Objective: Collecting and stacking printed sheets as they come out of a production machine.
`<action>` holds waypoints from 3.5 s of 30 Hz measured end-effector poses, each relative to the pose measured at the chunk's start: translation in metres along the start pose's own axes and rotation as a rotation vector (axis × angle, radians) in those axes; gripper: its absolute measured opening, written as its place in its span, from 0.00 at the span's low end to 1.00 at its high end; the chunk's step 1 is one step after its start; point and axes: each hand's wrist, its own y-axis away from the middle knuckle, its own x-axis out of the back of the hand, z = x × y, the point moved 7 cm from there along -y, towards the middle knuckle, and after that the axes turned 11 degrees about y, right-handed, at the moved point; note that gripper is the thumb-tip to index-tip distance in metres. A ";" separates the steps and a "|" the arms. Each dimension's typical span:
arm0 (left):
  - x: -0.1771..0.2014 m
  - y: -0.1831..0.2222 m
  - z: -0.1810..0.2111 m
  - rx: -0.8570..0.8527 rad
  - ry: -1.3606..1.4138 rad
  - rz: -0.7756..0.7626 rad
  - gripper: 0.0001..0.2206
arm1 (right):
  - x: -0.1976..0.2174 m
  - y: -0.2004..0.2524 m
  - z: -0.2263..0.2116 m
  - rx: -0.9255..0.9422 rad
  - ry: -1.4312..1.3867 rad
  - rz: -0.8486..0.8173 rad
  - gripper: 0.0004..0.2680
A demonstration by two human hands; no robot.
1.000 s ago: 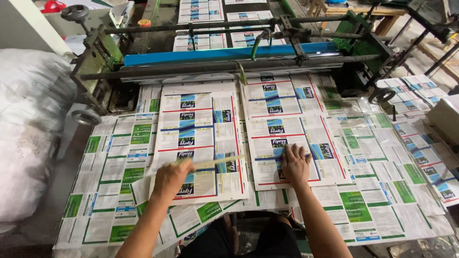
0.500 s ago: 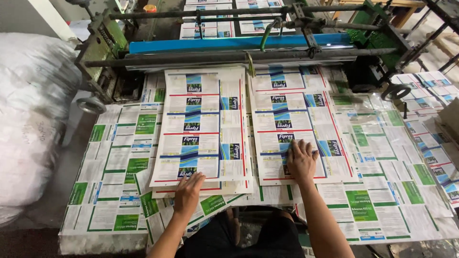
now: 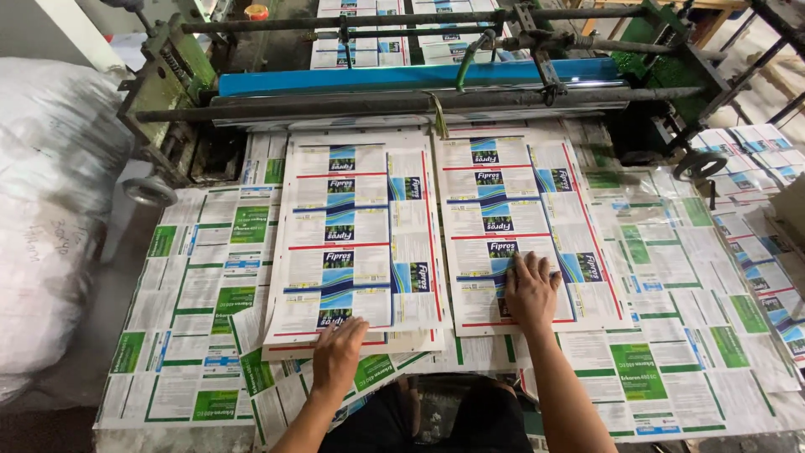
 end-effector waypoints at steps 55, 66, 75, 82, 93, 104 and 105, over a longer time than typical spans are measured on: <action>0.007 0.022 -0.023 0.012 0.056 -0.088 0.25 | 0.016 0.031 0.030 0.547 -0.044 -0.422 0.13; 0.006 0.035 -0.008 -0.083 -0.009 0.147 0.07 | 0.147 0.046 0.008 0.386 -0.061 0.237 0.12; 0.005 0.036 -0.012 -0.017 0.063 0.128 0.07 | 0.051 0.082 0.010 0.344 -0.173 0.180 0.13; 0.009 0.035 -0.011 0.011 0.056 0.134 0.07 | 0.033 0.042 0.000 0.366 -0.145 0.158 0.13; 0.006 0.035 -0.016 0.025 0.068 0.127 0.07 | -0.017 -0.027 -0.013 0.346 -0.105 0.079 0.16; 0.003 0.032 -0.018 0.046 0.077 0.094 0.08 | -0.014 -0.002 -0.014 0.071 0.052 -0.229 0.23; 0.009 0.027 -0.016 0.051 0.076 0.094 0.08 | -0.019 0.001 -0.012 0.076 0.052 -0.233 0.23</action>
